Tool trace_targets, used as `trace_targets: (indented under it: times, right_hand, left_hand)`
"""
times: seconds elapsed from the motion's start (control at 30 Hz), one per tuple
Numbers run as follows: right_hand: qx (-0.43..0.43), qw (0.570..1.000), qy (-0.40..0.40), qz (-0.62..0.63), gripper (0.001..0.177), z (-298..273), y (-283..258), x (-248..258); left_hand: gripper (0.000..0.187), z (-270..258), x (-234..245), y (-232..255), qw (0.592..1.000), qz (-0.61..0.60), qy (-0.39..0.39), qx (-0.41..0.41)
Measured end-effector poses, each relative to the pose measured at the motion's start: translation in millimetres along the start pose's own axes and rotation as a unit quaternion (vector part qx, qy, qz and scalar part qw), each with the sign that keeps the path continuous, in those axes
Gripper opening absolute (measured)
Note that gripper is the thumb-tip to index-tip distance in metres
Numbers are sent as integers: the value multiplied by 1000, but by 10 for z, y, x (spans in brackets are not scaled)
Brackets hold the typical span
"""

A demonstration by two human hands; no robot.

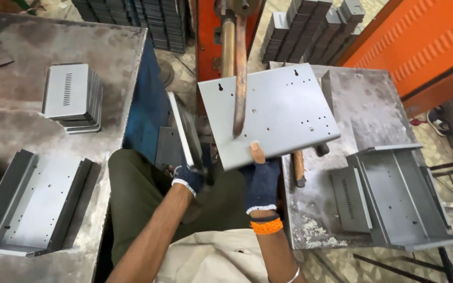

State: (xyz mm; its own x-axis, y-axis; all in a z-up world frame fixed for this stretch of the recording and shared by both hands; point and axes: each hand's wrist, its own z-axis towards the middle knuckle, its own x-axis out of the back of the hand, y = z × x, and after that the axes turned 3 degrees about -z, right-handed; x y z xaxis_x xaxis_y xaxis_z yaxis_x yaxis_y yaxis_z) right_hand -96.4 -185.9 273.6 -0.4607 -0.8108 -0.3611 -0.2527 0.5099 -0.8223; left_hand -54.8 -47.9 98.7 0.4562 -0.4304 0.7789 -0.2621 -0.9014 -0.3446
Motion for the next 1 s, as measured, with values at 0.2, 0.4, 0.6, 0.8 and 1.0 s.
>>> trace_targets:
  times: [0.2, 0.4, 0.6, 0.8, 1.0]
  right_hand:
    - [208, 934, -153, -245, 58, 279, 334, 311]
    - [96, 987, -115, 58, 36, 62, 165, 202]
    - [29, 998, -28, 38, 53, 156, 222, 176]
    - [-3, 998, -14, 65, 49, 102, 95, 150]
    - [126, 974, -109, -153, 41, -212, -81, -14]
  left_hand:
    - [47, 231, -489, -203, 647, -720, 173, -181]
    - [59, -103, -44, -149, 22, -990, 129, -57]
    - [70, 24, 342, -76, 212, -931, 51, 291]
    - [101, -394, 930, -221, 132, -969, 53, 201]
    - [96, -587, 1055, -86, 120, -973, 99, 168]
